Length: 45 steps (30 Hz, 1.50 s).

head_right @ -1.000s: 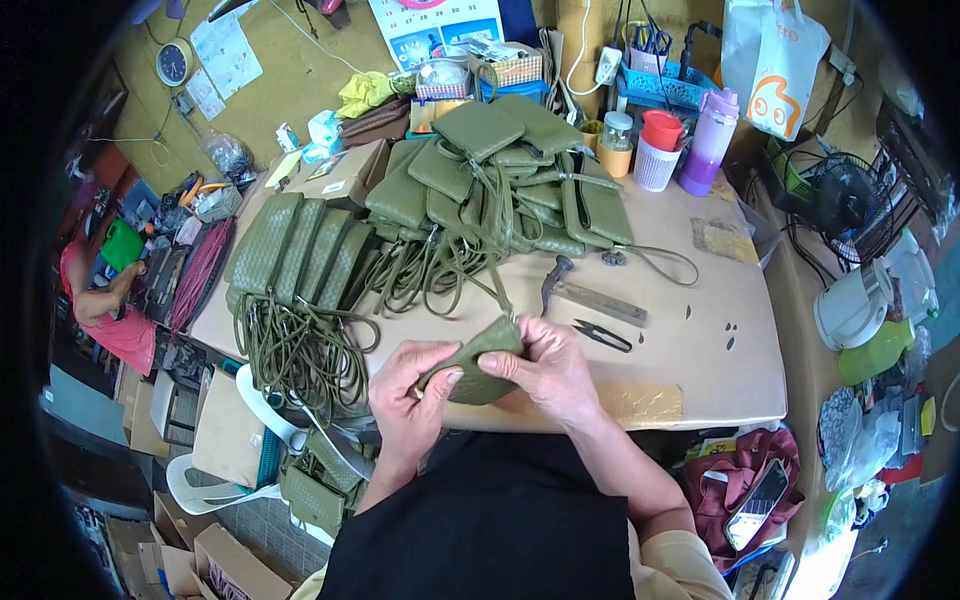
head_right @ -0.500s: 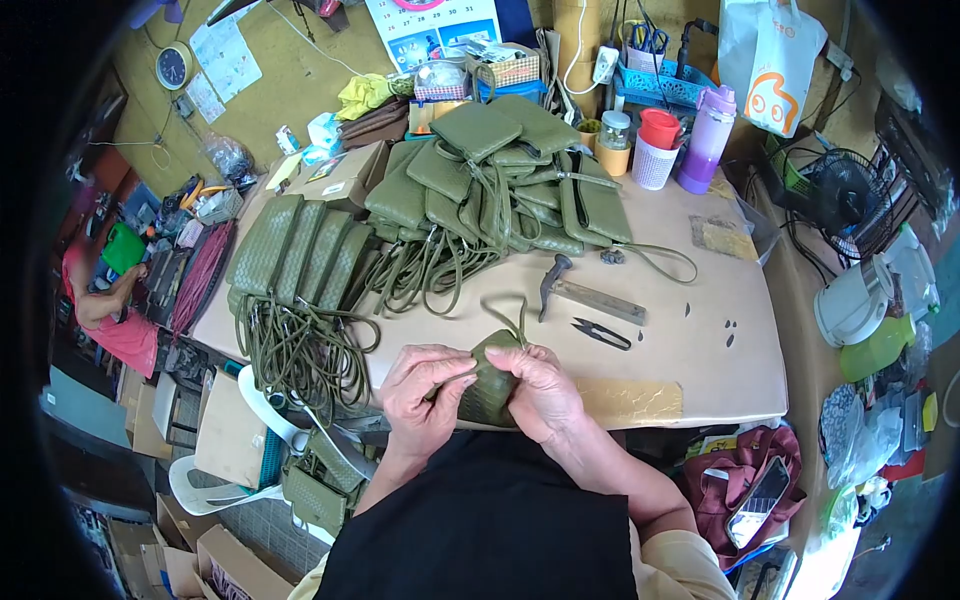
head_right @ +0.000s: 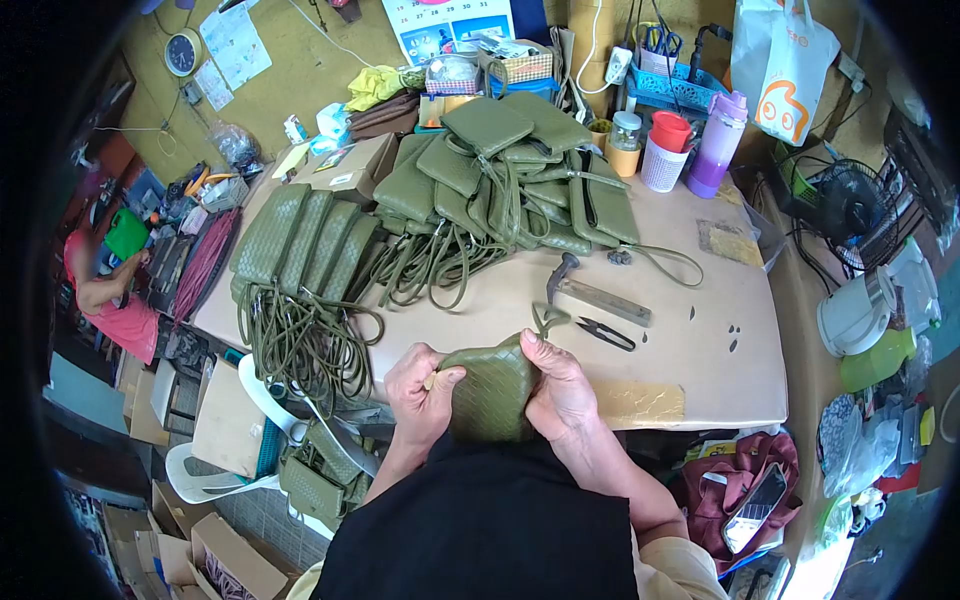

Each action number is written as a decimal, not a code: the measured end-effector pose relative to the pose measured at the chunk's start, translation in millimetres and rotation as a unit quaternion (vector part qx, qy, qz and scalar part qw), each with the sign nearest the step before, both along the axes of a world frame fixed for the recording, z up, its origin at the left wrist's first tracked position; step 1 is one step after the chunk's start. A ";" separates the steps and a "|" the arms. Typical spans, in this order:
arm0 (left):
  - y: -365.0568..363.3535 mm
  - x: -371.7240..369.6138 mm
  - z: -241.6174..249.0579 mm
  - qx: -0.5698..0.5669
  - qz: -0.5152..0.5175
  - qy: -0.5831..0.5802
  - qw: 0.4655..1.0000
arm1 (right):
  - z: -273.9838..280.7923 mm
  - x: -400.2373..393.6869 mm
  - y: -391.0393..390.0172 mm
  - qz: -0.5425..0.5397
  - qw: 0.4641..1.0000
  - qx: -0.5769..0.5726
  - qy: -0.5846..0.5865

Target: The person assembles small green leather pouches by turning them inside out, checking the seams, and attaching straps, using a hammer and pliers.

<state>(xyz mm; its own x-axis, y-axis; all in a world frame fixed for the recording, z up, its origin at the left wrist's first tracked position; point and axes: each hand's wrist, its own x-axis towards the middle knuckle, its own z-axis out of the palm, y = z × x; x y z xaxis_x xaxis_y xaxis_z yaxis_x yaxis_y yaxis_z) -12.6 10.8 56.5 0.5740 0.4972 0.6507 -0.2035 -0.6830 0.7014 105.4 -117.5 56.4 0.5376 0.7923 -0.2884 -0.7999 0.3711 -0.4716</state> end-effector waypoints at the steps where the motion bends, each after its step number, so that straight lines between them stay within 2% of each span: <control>1: 1.4 -1.0 -2.7 0.022 0.024 0.022 0.999 | -1.8 0.0 -0.1 0.007 0.999 -0.001 0.036; 5: 3.8 -3.5 -6.9 -0.022 0.006 0.073 0.997 | -4.1 0.9 0.8 0.039 0.995 0.014 0.088; 7: -0.9 1.3 0.5 -0.148 -0.007 0.037 0.988 | -12.5 5.5 1.0 0.048 0.997 0.028 0.054; 11: -0.6 3.6 -12.2 -0.128 -0.040 -0.021 0.991 | -10.0 -0.6 2.6 0.087 0.996 0.033 0.000; 15: -9.4 16.5 -12.7 -0.070 -0.001 -0.038 0.997 | -31.1 -22.5 1.6 0.060 0.990 0.057 -0.117; 16: -9.6 19.3 -15.0 -0.060 0.005 -0.061 0.996 | -32.4 -25.4 3.5 0.019 0.992 0.042 -0.121; 21: -16.8 12.0 -26.2 -0.083 -0.031 -0.062 0.994 | -10.1 -14.2 -3.3 0.006 0.991 0.078 -0.106; 23: -18.7 14.3 -24.2 -0.091 -0.039 -0.070 0.993 | -6.0 -10.3 -5.9 0.006 0.991 0.123 -0.048; 26: -28.4 19.5 -15.9 -0.197 -0.081 -0.084 0.973 | -1.2 -4.5 -12.3 0.024 0.991 0.128 -0.030; 27: -27.7 18.1 -16.3 -0.196 -0.081 -0.083 0.974 | 2.3 0.1 -14.7 0.031 0.991 0.126 -0.032; 28: -25.0 17.5 -17.4 -0.257 -0.097 -0.082 0.958 | 8.1 7.4 -19.4 0.064 0.983 0.107 -0.138; 29: -22.0 16.5 -19.6 -0.320 -0.112 -0.078 0.938 | 4.5 14.9 -22.0 0.061 0.983 0.108 -0.139; 30: -9.7 13.8 -29.1 -0.260 -0.084 -0.051 0.960 | -2.7 21.3 -24.6 0.102 0.961 0.065 -0.248; 31: -5.0 16.4 -24.1 -0.262 -0.087 -0.050 0.960 | 1.3 23.7 -23.1 0.141 0.924 0.022 -0.355; 33: 5.6 26.9 -10.4 -0.411 -0.019 -0.114 0.904 | 9.8 20.8 -27.4 0.147 0.924 0.063 -0.349; 35: 24.7 31.4 -12.4 -0.443 -0.010 -0.127 0.888 | 3.2 23.3 -33.7 0.261 0.837 0.009 -0.481; 36: 30.5 33.4 -16.0 -0.470 -0.002 -0.139 0.871 | 8.6 21.5 -33.2 0.294 0.824 0.040 -0.482; 37: 27.2 36.2 -19.8 -0.470 -0.002 -0.139 0.871 | 5.0 20.7 -34.4 0.329 0.789 0.010 -0.519; 39: 16.2 39.8 -29.5 -0.270 0.077 -0.089 0.956 | -14.5 38.7 -43.5 0.402 0.822 -0.077 -0.396; 40: 12.9 28.8 -36.7 -0.203 0.060 -0.073 0.975 | -10.6 33.1 -40.8 0.402 0.822 -0.076 -0.396; 41: 5.7 19.0 -38.9 -0.201 0.058 -0.073 0.975 | -2.3 23.9 -35.5 0.312 0.914 0.140 -0.217; 42: -4.5 9.4 -31.1 -0.262 -0.105 -0.112 0.953 | 3.1 19.0 -32.7 0.193 0.919 0.344 -0.019; 43: -12.1 2.8 -21.9 -0.318 -0.263 -0.147 0.899 | 4.0 19.4 -34.1 0.192 0.919 0.343 -0.020; 44: -12.6 2.0 -9.7 -0.317 -0.261 -0.150 0.899 | 5.1 21.9 -35.0 0.162 0.933 0.277 -0.162; 45: -10.8 2.0 3.5 -0.200 -0.204 -0.084 0.955 | 6.9 23.1 -35.2 0.129 0.923 0.205 -0.300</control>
<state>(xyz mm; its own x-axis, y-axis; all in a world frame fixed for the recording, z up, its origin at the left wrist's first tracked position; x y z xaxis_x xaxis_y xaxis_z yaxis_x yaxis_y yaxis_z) -10.6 0.0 60.0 0.6775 0.4823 0.5553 -0.5273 -0.2078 0.8239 128.5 -152.6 63.4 0.2805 0.8927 0.3526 -0.5272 0.4503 -0.7206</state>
